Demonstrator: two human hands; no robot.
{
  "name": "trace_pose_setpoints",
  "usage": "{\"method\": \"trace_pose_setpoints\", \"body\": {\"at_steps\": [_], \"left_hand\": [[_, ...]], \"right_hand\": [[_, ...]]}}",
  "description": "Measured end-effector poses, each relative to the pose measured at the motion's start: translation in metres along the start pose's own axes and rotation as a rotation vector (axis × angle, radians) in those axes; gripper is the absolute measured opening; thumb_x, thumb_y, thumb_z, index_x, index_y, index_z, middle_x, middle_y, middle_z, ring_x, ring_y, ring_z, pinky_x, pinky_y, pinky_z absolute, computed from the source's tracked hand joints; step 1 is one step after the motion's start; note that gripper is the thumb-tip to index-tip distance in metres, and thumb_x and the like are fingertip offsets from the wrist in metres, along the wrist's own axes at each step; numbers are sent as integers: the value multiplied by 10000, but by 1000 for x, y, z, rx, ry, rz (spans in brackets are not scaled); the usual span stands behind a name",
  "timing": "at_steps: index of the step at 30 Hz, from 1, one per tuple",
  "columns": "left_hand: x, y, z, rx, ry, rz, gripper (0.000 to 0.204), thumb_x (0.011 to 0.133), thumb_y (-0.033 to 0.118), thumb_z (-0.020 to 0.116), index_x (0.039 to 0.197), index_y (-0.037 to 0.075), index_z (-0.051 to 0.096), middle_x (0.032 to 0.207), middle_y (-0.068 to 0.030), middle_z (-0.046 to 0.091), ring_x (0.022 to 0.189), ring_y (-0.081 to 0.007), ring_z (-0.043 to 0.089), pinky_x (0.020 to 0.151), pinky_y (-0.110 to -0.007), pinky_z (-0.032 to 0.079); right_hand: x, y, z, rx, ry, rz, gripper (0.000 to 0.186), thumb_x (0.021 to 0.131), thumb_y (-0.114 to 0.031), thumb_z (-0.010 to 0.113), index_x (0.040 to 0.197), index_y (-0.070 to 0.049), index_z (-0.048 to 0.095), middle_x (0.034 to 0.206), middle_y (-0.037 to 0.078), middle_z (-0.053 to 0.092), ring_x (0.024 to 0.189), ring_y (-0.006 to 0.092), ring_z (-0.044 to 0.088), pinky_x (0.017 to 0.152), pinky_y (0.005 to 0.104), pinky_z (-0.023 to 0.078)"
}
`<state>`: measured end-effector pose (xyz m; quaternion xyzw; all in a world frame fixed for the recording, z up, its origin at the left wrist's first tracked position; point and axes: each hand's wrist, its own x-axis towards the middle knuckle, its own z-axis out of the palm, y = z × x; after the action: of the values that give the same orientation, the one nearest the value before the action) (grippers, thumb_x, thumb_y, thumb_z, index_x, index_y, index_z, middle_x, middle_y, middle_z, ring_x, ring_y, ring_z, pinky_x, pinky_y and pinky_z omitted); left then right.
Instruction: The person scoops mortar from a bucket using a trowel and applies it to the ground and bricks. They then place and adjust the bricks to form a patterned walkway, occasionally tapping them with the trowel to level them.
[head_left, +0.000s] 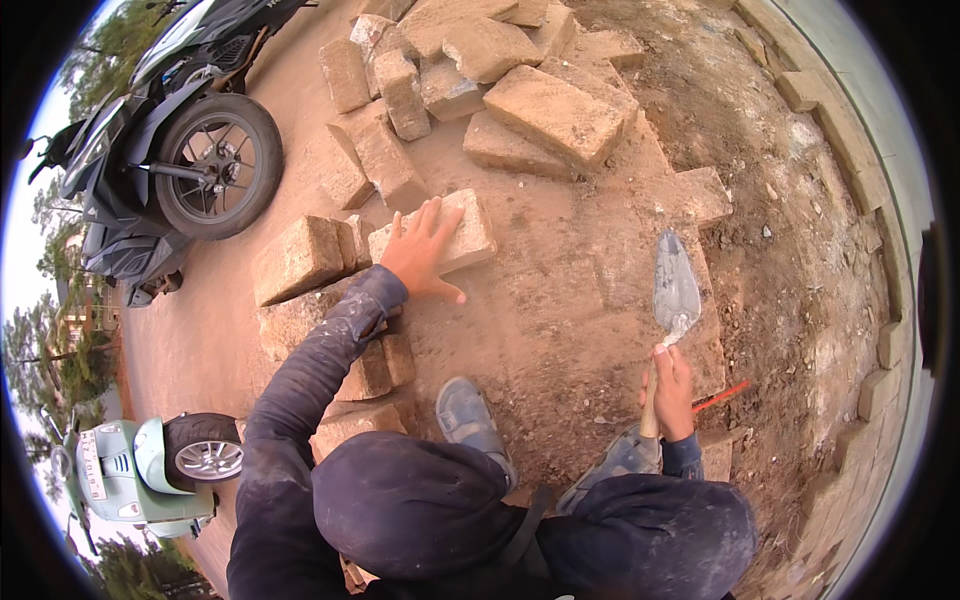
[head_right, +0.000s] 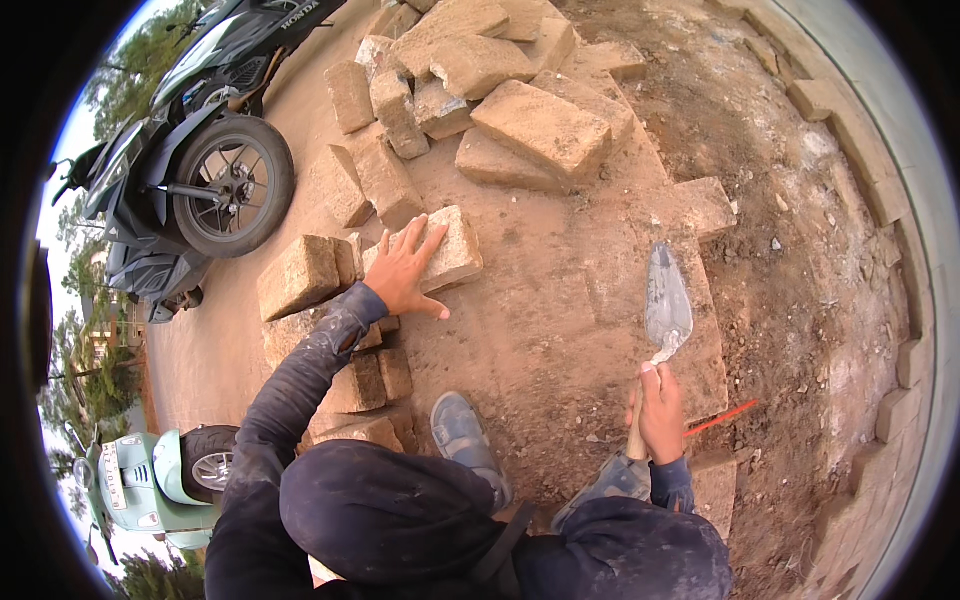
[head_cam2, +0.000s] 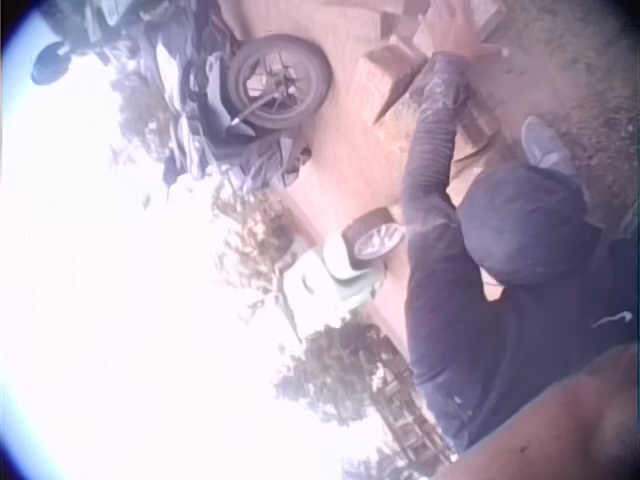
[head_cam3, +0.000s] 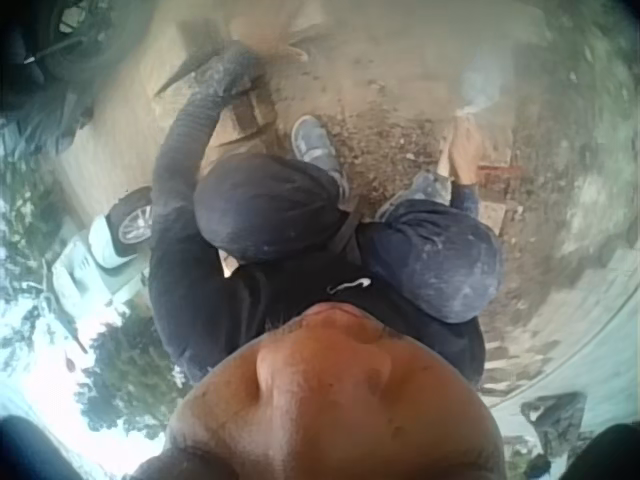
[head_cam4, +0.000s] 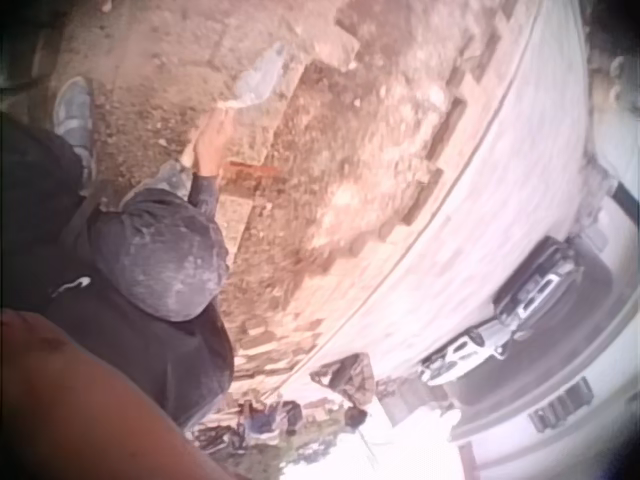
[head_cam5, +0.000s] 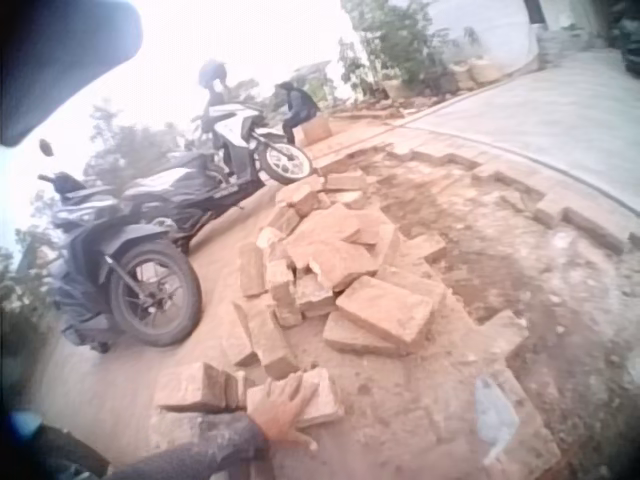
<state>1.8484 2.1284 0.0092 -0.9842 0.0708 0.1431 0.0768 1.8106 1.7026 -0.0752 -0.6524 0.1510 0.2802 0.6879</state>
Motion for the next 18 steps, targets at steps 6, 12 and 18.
{"method": "trace_pose_setpoints", "body": {"at_steps": [6, 12, 18], "left_hand": [[23, -24, 20, -203, 135, -11, 1217, 563, 383, 897, 1558, 91, 261, 1304, -218, 462, 1215, -412, 475, 1032, -498, 417], [8, -55, 27, -200, 84, -85, 1265, 536, 460, 923, 1556, 82, 277, 1334, -212, 467, 1224, -420, 483, 1055, -484, 427], [65, -47, -23, -84, 116, 69, 1302, 523, 515, 944, 1557, 92, 276, 1490, -257, 377, 1394, -431, 374, 1133, -500, 361]], "right_hand": [[-13, 0, 0, 7, 26, 38, 284, 1062, -334, 483, 983, -63, 512, 650, 44, 506, 445, 126, 489, 409, 272, 413], [-36, 8, -26, 27, 131, 22, 297, 1066, -334, 486, 1005, -45, 511, 656, 47, 511, 459, 124, 499, 417, 271, 414], [-26, 6, -30, 104, 212, -30, 285, 1071, -319, 472, 1001, -45, 508, 663, 45, 524, 463, 122, 516, 430, 270, 408]]}}
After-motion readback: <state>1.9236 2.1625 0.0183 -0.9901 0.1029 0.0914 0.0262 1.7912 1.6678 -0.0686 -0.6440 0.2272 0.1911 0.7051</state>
